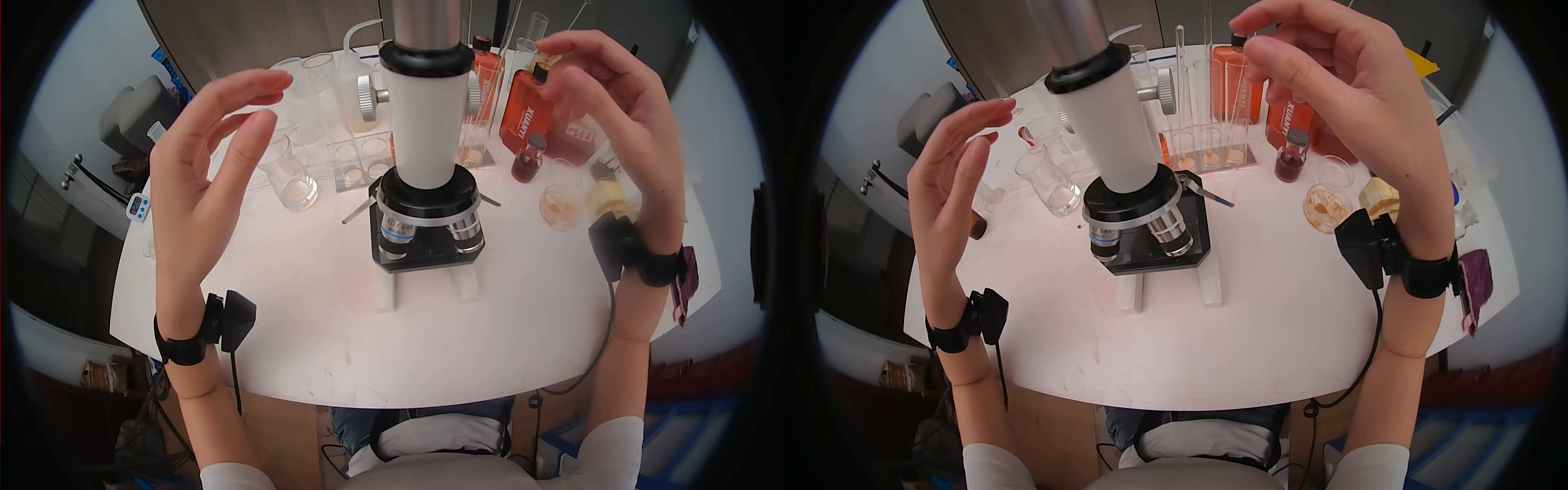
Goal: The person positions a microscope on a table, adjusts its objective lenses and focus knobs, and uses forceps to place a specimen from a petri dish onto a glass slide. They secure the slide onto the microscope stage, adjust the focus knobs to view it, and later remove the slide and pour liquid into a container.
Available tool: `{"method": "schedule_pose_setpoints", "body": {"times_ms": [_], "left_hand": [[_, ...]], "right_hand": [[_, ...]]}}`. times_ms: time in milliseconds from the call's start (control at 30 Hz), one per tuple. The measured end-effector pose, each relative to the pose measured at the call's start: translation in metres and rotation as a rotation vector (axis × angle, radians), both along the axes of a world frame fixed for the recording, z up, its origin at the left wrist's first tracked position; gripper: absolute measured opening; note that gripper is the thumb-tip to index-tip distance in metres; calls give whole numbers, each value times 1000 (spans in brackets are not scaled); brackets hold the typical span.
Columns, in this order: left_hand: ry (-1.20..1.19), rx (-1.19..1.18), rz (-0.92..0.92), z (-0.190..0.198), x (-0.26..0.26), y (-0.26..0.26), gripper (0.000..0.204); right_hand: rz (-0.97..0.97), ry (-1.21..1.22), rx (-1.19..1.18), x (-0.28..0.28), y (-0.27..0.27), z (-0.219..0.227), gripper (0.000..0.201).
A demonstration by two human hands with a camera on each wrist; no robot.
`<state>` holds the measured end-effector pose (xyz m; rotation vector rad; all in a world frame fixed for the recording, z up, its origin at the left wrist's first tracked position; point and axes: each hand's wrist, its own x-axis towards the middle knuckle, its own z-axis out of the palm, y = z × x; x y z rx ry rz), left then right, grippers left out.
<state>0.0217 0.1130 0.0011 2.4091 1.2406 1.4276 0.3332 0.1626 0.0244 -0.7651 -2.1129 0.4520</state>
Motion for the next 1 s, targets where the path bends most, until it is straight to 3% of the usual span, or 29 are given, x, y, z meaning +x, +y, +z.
{"method": "schedule_pose_setpoints", "body": {"times_ms": [67, 200, 267, 467, 600, 667, 733, 933, 1000], "left_hand": [[-237, 135, -69, 8, 9, 5, 27], [-124, 132, -17, 11, 23, 13, 33], [-130, 64, -18, 3, 31, 17, 34], [-243, -155, -155, -22, 45, 27, 31], [-267, -108, -242, -26, 42, 33, 27], [-258, -97, -271, -26, 37, 36, 25], [-103, -40, -256, -24, 30, 37, 31], [-196, -18, -216, -32, 10, 46, 36], [-32, 78, -234, -28, 7, 46, 35]], "right_hand": [[24, 89, 91, -16, 1, -2, 27], [-40, 196, -69, -40, 1, -7, 32], [-28, 58, -112, -45, 1, -10, 33], [5, 20, -85, -52, 10, -28, 29], [-28, 90, -181, -53, 7, -30, 28], [9, 7, -273, -46, 11, -23, 24], [222, 173, -269, -48, 18, -30, 24], [112, 66, -288, -50, 2, -14, 19], [170, 65, -195, -48, 14, -23, 18]]}}
